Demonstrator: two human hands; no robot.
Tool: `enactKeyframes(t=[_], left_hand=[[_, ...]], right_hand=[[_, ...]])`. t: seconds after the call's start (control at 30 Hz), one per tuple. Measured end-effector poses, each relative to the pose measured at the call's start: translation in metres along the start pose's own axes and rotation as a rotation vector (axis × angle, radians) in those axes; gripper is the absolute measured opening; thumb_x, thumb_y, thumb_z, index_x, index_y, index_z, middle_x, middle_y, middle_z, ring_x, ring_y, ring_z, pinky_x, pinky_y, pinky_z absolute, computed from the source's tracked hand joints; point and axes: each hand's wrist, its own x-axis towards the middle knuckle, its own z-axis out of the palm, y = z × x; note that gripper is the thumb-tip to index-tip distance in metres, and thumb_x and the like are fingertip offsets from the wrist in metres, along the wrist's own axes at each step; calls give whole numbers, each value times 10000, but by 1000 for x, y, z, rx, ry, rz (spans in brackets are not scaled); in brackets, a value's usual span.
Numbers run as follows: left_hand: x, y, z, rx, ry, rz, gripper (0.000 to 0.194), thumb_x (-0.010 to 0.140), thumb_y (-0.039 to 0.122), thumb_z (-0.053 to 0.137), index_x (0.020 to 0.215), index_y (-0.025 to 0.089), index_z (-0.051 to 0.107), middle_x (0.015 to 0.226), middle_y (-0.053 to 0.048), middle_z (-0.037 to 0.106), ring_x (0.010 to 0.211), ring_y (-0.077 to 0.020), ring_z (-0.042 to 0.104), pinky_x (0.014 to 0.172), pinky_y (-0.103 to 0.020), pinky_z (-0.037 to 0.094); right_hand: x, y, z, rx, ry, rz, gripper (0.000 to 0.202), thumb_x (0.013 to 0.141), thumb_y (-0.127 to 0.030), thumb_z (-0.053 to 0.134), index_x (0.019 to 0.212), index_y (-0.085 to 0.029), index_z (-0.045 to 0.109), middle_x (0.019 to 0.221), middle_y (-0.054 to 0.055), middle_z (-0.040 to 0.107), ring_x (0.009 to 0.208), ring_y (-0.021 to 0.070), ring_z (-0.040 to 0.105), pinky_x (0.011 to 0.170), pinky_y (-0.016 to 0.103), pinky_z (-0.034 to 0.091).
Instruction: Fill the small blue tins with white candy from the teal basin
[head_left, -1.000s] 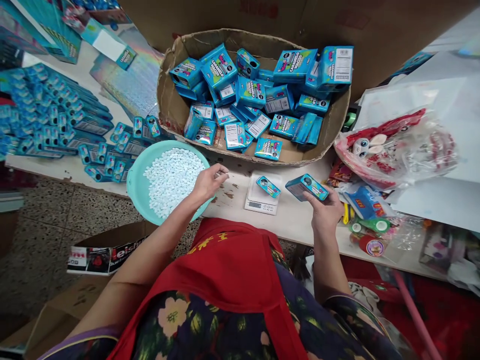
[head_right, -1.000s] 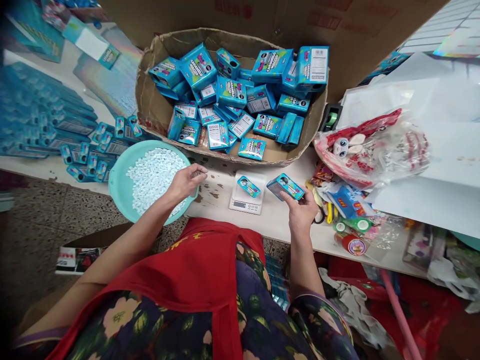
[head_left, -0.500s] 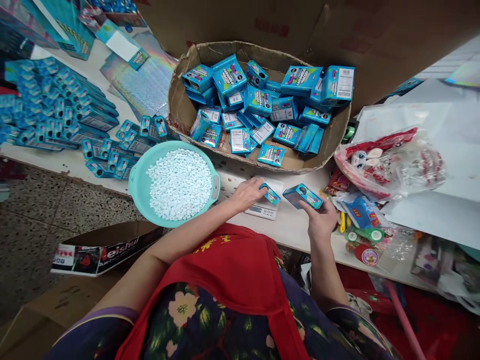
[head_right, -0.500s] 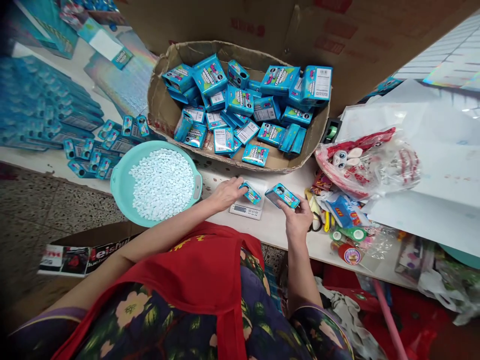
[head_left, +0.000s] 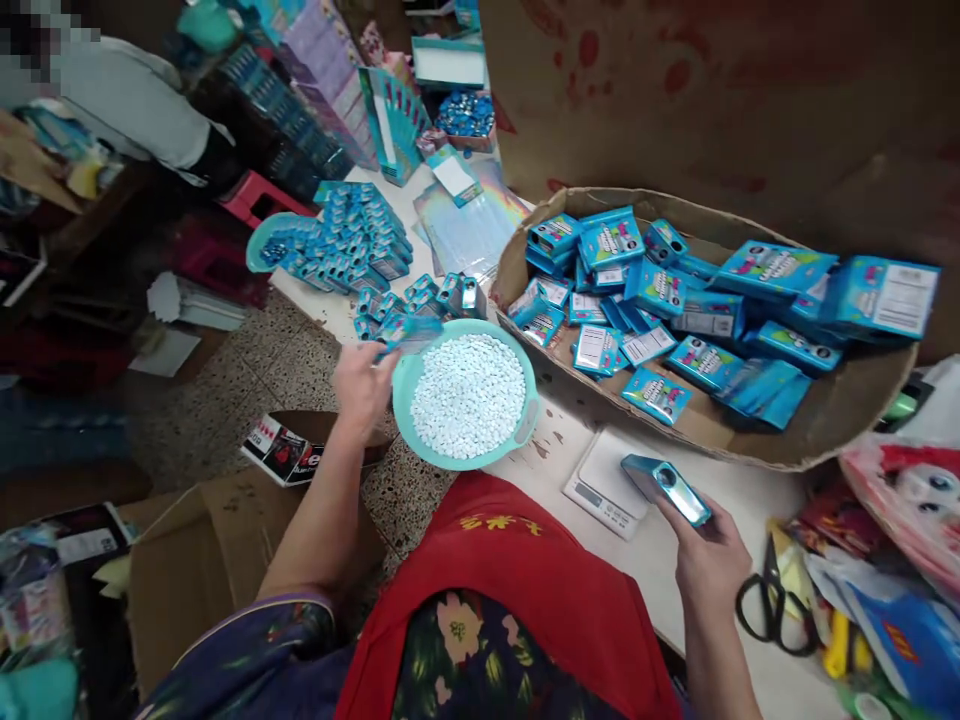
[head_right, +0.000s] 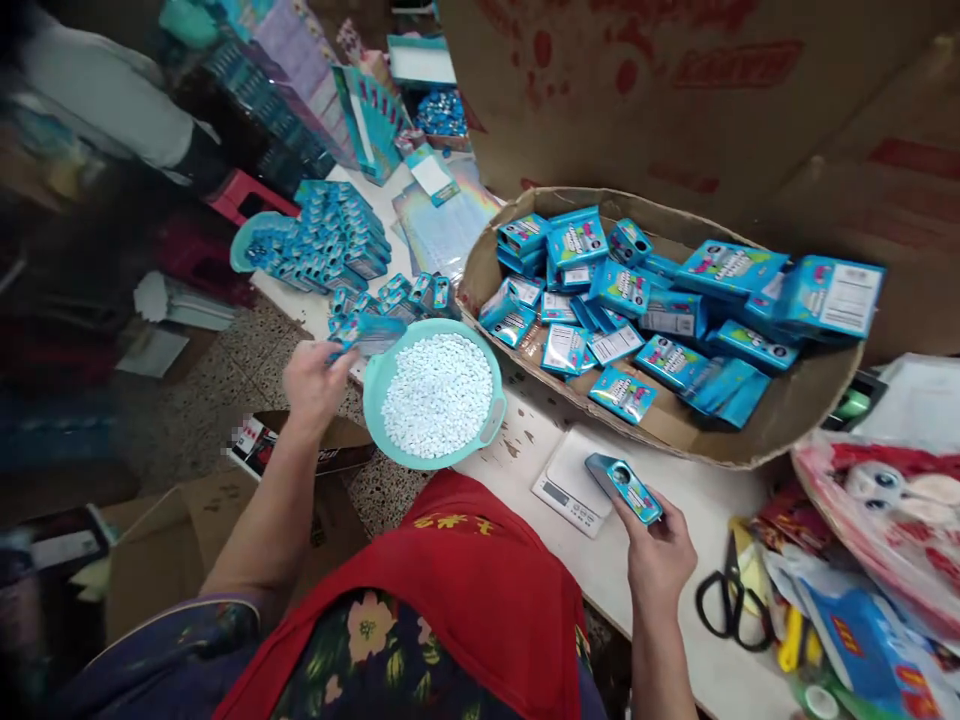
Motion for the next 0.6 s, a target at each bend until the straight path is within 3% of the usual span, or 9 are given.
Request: enactKeyframes(t=[0.07, 0.13, 0.23, 0.37, 0.43, 0.6], left_hand=[[3, -51, -5, 167, -29, -157, 194, 807, 365, 628, 826, 189, 706, 800, -62, 567, 790, -229, 565, 732, -336, 433], [-2, -90, 2, 239, -104, -243, 201, 791, 346, 631, 804, 162, 711, 727, -68, 545, 763, -247, 562, 706, -343, 426], [-13, -120, 34, 214, -194, -275, 146, 745, 285, 658, 752, 149, 710, 676, -75, 564, 749, -250, 574, 690, -328, 431], [-19, -124, 90, 129, -247, -297, 183, 799, 264, 594, 871, 158, 725, 835, -100, 653, 852, -243, 618, 745, -299, 453], [-18, -122, 104, 89, -249, -311, 250, 835, 248, 551, 1006, 162, 710, 953, -108, 665, 913, -237, 628, 789, -295, 460], [-23, -104, 88, 84, -166, -327, 408, 894, 181, 438, 1280, 173, 570, 1206, -131, 588, 1082, -246, 589, 910, -327, 448]], right_hand=[[1, -4, 4, -33, -3, -3, 681, 469, -439, 891, 1057, -157, 696, 911, 30, 691, 833, 215, 630, 843, 381, 515], [3, -7, 8, -45, -14, -8, 698, 462, -453, 891, 1066, -163, 696, 907, 24, 686, 813, 205, 621, 828, 372, 510], [4, -17, 17, -94, -49, -21, 704, 467, -468, 887, 1077, -171, 697, 906, 19, 682, 797, 200, 614, 801, 360, 509], [1, -34, 28, -184, -89, -70, 693, 476, -471, 884, 1073, -171, 703, 885, 16, 682, 782, 200, 609, 773, 348, 511], [0, -38, 31, -182, -101, -112, 687, 481, -468, 882, 1072, -168, 702, 870, 13, 681, 761, 195, 605, 756, 344, 514], [-3, -41, 34, -189, -126, -176, 670, 494, -446, 880, 1071, -155, 700, 822, 10, 676, 727, 195, 597, 724, 349, 519]])
